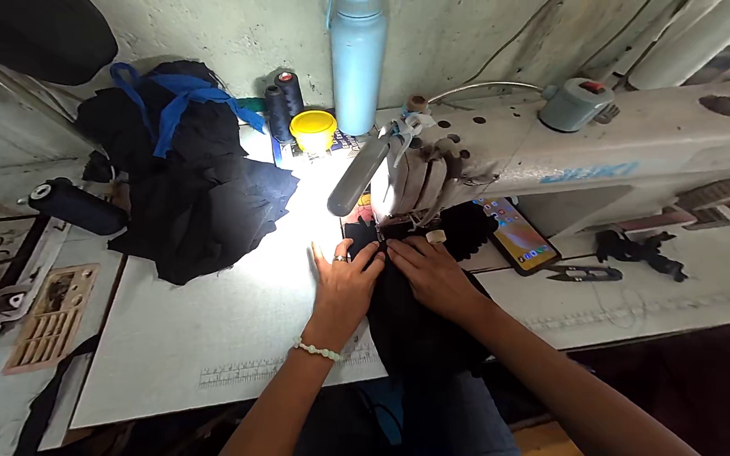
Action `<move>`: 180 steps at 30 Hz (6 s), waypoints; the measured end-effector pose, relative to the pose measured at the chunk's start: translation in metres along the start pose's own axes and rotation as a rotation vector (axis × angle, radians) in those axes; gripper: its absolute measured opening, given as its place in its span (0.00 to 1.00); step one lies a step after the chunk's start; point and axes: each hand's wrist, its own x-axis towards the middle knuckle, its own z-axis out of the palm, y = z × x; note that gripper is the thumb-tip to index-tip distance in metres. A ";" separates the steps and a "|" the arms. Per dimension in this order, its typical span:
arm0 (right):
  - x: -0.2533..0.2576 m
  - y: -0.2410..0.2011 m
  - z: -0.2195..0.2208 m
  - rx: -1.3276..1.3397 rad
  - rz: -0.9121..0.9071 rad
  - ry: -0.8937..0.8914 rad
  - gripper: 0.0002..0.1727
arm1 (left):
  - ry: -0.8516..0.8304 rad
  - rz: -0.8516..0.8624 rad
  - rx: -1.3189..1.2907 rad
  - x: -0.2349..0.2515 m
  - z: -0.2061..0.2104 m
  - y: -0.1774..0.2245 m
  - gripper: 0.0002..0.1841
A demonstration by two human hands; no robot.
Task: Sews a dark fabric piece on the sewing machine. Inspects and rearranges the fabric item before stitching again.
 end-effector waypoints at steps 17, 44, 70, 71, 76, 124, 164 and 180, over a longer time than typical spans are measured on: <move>0.007 -0.008 -0.004 0.209 0.351 0.078 0.17 | -0.020 -0.017 -0.102 0.016 0.003 -0.012 0.12; 0.061 -0.016 -0.032 0.593 0.928 -0.344 0.18 | -0.102 -0.335 -0.481 0.039 0.001 -0.021 0.06; 0.014 -0.058 -0.003 -0.105 0.381 0.036 0.10 | 0.030 0.178 -0.121 0.032 0.000 -0.018 0.09; 0.013 -0.058 -0.003 -0.099 0.386 0.036 0.11 | 0.022 0.200 -0.095 0.029 0.001 -0.021 0.09; 0.006 -0.053 -0.001 0.004 0.318 0.044 0.11 | 0.039 0.245 -0.073 0.014 -0.001 -0.024 0.11; 0.033 -0.023 -0.032 0.721 0.815 0.034 0.13 | 0.192 -0.154 -0.066 0.038 0.017 0.004 0.08; 0.026 -0.025 -0.020 0.717 0.834 0.029 0.16 | -0.021 -0.245 -0.486 0.038 0.006 -0.009 0.07; 0.029 -0.025 -0.015 0.490 0.727 0.070 0.08 | -0.114 -0.012 -0.304 0.044 -0.002 -0.016 0.04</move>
